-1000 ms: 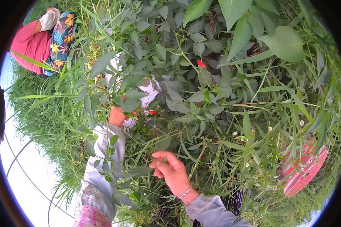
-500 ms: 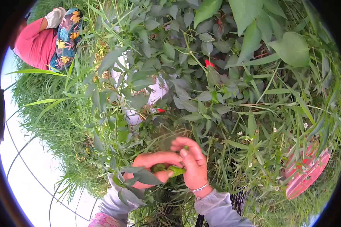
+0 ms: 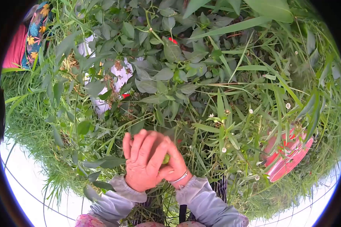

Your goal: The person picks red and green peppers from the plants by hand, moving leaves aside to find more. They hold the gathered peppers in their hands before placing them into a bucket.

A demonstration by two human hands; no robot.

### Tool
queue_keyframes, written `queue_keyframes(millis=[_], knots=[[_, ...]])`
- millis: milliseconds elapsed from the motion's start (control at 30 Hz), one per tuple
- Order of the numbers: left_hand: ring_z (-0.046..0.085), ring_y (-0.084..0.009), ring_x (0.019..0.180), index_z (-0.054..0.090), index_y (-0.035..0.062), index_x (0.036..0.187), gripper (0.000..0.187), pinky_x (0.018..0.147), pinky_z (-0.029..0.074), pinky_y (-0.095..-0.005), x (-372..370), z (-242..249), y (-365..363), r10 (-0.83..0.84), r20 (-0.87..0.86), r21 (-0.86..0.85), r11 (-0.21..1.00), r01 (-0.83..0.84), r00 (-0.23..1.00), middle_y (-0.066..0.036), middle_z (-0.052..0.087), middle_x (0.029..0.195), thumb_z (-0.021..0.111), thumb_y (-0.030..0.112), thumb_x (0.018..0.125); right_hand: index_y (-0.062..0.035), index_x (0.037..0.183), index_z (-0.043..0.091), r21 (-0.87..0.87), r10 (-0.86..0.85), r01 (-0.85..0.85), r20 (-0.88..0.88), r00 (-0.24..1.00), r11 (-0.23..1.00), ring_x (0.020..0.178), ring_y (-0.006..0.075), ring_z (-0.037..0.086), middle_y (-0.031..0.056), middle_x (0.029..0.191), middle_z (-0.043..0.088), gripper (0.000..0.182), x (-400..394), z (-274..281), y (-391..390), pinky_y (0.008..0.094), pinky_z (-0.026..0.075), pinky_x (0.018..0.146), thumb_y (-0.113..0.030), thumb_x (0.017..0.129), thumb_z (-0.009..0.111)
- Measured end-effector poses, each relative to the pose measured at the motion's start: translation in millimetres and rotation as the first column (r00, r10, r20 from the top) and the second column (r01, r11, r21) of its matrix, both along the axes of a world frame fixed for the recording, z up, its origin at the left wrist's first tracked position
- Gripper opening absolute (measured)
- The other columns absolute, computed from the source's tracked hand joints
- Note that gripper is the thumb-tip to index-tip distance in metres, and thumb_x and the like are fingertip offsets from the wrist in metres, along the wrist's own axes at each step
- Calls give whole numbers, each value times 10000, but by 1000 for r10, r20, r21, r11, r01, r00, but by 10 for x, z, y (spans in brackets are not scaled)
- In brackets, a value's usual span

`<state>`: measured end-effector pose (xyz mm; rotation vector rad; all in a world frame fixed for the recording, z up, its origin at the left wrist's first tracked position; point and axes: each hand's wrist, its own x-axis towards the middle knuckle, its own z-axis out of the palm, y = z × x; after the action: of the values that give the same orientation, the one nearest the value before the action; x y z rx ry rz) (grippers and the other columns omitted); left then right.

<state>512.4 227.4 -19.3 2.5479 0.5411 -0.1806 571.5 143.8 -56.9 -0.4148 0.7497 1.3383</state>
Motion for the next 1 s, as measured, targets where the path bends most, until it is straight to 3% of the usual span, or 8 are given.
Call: queue_keyframes(millis=[167,300,500,600,767,833,867,1000], knots=[[315,-347,1280,424,35,1272,714,1031,132,-600,-137,-5,53,-97,-193,46,993,108,976,-152,403,1334,417,595,830,-24,1228,465,-147,52,-46,36,998,988,1109,190,501,79,1197,531,413,-85,-145,-65,330,382,959,-299,923,433],[367,-347,1239,426,8,1258,670,1020,203,-573,-210,8,52,36,-67,-112,993,-43,997,-168,418,1314,450,538,849,-33,1218,477,-154,163,-129,237,958,980,1106,183,498,67,1180,537,378,-48,-89,-23,322,384,957,-256,913,465],[409,-363,1198,440,20,1242,600,1012,243,-536,-355,-133,67,106,-4,-85,991,-106,994,-171,451,1274,461,485,864,-36,1219,476,-140,98,-88,69,993,986,1120,170,486,63,1172,541,363,-135,6,92,313,361,984,-245,923,456],[390,-366,1211,430,10,1250,617,1013,237,-536,-266,-89,63,131,-69,-140,980,-139,989,-182,436,1287,483,477,850,-34,1228,469,-247,177,-125,204,963,961,1144,168,470,62,1185,537,365,-337,-81,-40,315,317,1022,-230,920,470],[425,-374,1171,444,-20,1223,537,1007,277,-495,-94,54,194,198,-118,-372,900,-228,973,-191,461,1249,552,343,842,-73,1154,513,-243,32,-39,-29,999,969,913,176,562,61,1014,577,281,-270,-109,29,296,474,673,-202,905,509],[499,-355,1073,494,-20,1158,420,951,358,-435,-115,-5,390,400,-53,-435,816,-381,915,-198,520,1150,559,238,833,-84,1075,534,-228,24,-36,-55,998,973,714,173,564,66,876,568,209,-171,-60,90,240,393,420,-187,893,534],[535,-346,1024,519,-20,1126,364,923,399,-405,-118,-60,526,496,-27,-470,760,-449,868,-202,549,1101,562,186,828,-76,1071,531,-157,13,-33,-133,991,987,725,178,572,72,889,570,212,-137,-68,69,252,418,448,-176,885,547],[622,-299,832,630,18,895,170,703,501,-360,-226,-882,1187,-42,-433,-20,999,37,900,-172,630,896,520,28,766,-73,1070,532,-7,174,-177,-159,972,984,722,159,576,62,884,568,208,-172,-58,71,228,404,434,-176,890,547]])
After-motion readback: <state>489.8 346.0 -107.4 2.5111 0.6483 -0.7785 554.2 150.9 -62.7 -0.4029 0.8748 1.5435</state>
